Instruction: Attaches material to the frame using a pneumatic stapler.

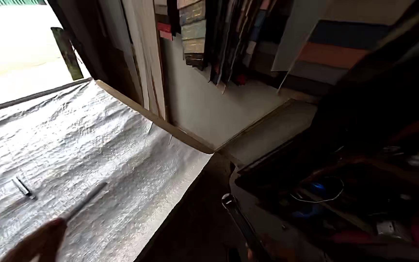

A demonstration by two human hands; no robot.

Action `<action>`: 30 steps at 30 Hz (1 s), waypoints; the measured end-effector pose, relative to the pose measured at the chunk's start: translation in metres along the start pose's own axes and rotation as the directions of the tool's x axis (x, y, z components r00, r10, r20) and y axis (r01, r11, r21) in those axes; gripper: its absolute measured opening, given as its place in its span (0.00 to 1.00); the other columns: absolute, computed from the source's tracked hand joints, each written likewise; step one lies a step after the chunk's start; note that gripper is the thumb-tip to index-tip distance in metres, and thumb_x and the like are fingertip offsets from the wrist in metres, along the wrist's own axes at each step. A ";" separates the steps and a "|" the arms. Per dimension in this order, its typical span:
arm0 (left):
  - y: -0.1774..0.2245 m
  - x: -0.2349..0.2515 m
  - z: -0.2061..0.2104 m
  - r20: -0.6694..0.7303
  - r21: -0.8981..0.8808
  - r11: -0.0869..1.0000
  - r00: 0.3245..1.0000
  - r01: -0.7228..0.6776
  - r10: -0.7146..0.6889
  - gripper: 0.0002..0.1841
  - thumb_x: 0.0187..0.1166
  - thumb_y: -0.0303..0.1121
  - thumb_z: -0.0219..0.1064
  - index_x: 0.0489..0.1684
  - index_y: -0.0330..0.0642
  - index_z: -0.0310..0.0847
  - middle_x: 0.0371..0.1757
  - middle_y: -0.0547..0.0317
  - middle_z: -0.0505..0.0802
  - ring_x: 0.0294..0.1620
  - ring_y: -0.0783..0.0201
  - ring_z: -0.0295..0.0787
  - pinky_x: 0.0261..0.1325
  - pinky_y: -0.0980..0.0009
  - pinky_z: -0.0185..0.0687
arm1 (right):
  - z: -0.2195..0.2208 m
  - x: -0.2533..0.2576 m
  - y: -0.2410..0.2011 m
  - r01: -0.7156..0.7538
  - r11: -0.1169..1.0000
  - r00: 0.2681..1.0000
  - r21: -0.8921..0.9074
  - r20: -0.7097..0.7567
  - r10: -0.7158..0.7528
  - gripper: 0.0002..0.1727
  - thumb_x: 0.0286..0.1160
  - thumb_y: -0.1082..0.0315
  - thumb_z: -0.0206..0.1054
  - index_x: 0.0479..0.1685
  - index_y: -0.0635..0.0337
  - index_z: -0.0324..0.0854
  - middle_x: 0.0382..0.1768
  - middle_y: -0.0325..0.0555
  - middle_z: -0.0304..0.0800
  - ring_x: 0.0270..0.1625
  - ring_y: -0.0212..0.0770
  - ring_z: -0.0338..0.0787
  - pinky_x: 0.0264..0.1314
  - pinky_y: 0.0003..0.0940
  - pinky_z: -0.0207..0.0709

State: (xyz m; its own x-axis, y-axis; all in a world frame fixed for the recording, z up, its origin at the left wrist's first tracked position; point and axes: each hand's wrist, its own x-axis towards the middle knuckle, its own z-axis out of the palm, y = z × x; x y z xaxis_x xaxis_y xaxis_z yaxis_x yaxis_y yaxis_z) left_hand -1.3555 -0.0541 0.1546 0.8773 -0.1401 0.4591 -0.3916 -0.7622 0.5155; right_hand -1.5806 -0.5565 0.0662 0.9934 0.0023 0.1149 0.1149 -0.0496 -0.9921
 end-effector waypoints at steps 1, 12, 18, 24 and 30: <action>0.051 -0.008 0.011 -0.037 -0.166 0.984 0.997 -0.065 0.060 0.12 0.85 0.30 0.66 0.53 0.27 0.88 0.44 0.47 0.97 0.44 0.67 0.94 0.52 0.67 0.91 | -0.008 0.020 -0.012 0.036 0.999 0.999 0.016 0.019 -0.037 0.11 0.59 0.64 0.84 0.37 0.54 0.88 0.59 0.50 0.89 0.49 0.41 0.91 0.51 0.41 0.88; 0.363 0.014 0.226 -0.181 -0.628 0.750 0.976 -0.208 0.119 0.09 0.80 0.29 0.70 0.51 0.38 0.92 0.54 0.57 0.98 0.64 0.59 0.93 0.75 0.57 0.86 | -0.098 0.096 -0.015 0.094 0.979 0.964 0.183 0.230 -0.135 0.11 0.55 0.69 0.84 0.34 0.58 0.89 0.59 0.47 0.91 0.58 0.37 0.90 0.57 0.34 0.87; 0.435 -0.028 0.229 -0.001 -0.764 0.625 0.968 -0.162 0.251 0.09 0.82 0.28 0.69 0.52 0.33 0.89 0.47 0.54 0.97 0.44 0.71 0.94 0.51 0.73 0.92 | -0.140 0.102 0.005 -0.021 0.947 0.984 0.319 0.174 -0.037 0.09 0.66 0.62 0.78 0.29 0.56 0.87 0.48 0.41 0.94 0.49 0.29 0.91 0.52 0.28 0.86; 0.439 -0.014 0.189 0.103 0.041 0.933 0.931 -0.357 0.351 0.11 0.85 0.33 0.62 0.50 0.45 0.93 0.48 0.61 0.99 0.47 0.69 0.97 0.48 0.73 0.93 | -0.172 0.112 0.021 -0.117 0.934 0.988 0.339 0.138 0.074 0.18 0.49 0.65 0.88 0.37 0.59 0.87 0.53 0.47 0.92 0.46 0.37 0.93 0.45 0.34 0.90; 0.477 0.000 0.220 0.357 0.469 0.694 0.836 -0.546 0.417 0.10 0.76 0.29 0.59 0.30 0.39 0.87 0.20 0.56 0.87 0.18 0.58 0.88 0.16 0.64 0.81 | -0.175 0.118 0.022 -0.070 0.967 0.997 0.244 -0.009 0.074 0.11 0.50 0.75 0.83 0.25 0.60 0.83 0.62 0.51 0.88 0.62 0.40 0.89 0.58 0.35 0.88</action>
State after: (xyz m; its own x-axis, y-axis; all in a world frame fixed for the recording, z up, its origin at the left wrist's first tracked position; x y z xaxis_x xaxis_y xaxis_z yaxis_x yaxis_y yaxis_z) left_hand -1.4805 -0.5567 0.2410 0.6691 -0.6605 0.3406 -0.6207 -0.7488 -0.2325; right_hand -1.4613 -0.7318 0.0663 0.9991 -0.0107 0.0414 0.0427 0.1956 -0.9798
